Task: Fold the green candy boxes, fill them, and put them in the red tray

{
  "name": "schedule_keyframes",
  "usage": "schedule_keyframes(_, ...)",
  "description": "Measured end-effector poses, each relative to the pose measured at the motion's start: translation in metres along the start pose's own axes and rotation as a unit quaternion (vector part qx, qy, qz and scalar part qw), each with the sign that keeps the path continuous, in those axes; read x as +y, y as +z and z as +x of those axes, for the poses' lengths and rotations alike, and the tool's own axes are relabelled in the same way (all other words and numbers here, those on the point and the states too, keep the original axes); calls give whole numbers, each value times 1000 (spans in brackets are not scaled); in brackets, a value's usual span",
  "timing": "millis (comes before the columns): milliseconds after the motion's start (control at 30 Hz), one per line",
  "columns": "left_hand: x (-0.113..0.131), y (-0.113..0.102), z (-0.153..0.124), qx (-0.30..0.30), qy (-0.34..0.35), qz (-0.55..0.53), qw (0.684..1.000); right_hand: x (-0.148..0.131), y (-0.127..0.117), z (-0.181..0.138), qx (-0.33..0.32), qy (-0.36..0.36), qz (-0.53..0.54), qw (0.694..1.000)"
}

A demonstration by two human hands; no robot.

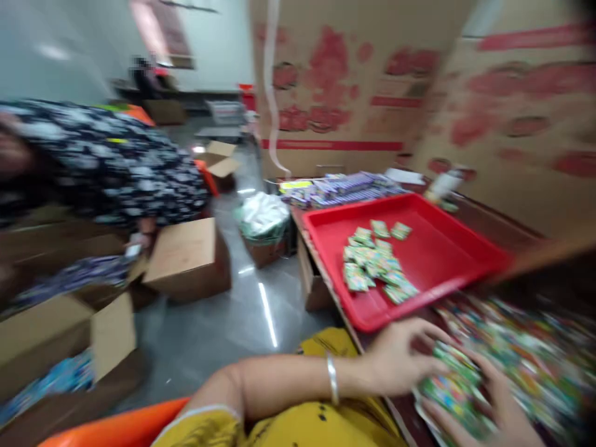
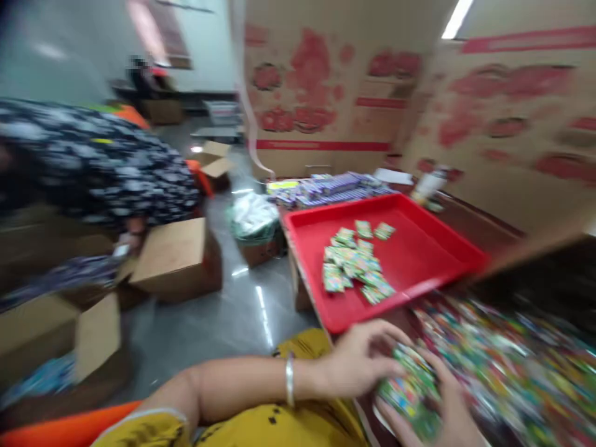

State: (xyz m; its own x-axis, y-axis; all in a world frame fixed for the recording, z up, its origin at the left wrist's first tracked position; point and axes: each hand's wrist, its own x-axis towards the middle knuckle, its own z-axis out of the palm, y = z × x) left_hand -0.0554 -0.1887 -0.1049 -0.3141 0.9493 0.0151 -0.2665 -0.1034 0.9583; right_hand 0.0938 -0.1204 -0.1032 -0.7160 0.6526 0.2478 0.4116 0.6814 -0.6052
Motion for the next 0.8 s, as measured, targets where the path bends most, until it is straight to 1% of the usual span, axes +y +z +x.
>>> schedule_keyframes(33, 1, 1, -4, -12, -20, -10, 1000, 1, -8, -11, 13, 17, -8, 1000)
schedule_keyframes(100, 0, 0, -3, -56, -50, -2, 997, 2, -23, -26, -60, 16, 7, 998)
schedule_keyframes(133, -2, 0, -1, -86, -54, 22, 995, 3, -32, -29, -86, 21, 19, 996)
schedule_keyframes(167, -5, 0, 2, -115, -72, 41, 990, 5, -40, -30, -113, 36, 43, 992)
schedule_keyframes(233, -13, 0, 6, -181, -144, 42, 972, 16, -57, -28, -193, 80, 115, 971)
schedule_keyframes(267, -18, 1, 6, -199, -172, 39, 964, 25, -64, -25, -197, 98, 144, 965)
schedule_keyframes(300, -22, 1, 6, -205, -192, 35, 959, 36, -70, -20, -171, 119, 153, 966)
schedule_keyframes(333, -25, 1, 5, -201, -202, 31, 958, 49, -73, -14, -113, 138, 137, 974)
schedule_keyframes(367, -27, 1, 5, -191, -205, 28, 959, 61, -75, -7, -35, 157, 94, 983)
schedule_keyframes(400, -28, 0, 5, -181, -211, 22, 960, 73, -74, 2, 26, 162, 45, 985)
schedule_keyframes(433, -29, -1, 5, -169, -222, 14, 960, 83, -70, 13, 56, 151, 2, 987)
schedule_keyframes(467, -29, -3, 5, -158, -236, 3, 959, 91, -65, 23, 50, 132, -36, 989)
schedule_keyframes(500, -29, -4, 5, -145, -248, -7, 958, 97, -58, 34, 28, 117, -77, 990)
schedule_keyframes(533, -29, -5, 6, -129, -255, -15, 958, 101, -50, 43, 4, 112, -112, 987)
schedule_keyframes(600, -29, -7, 6, -98, -254, -22, 962, 103, -36, 58, -27, 118, -146, 982)
schedule_keyframes(700, -28, -7, 8, -71, -239, -19, 968, 105, -23, 68, -32, 136, -155, 978)
schedule_keyframes(800, -28, -8, 13, -67, -217, 2, 974, 107, -22, 68, -37, 130, -146, 980)
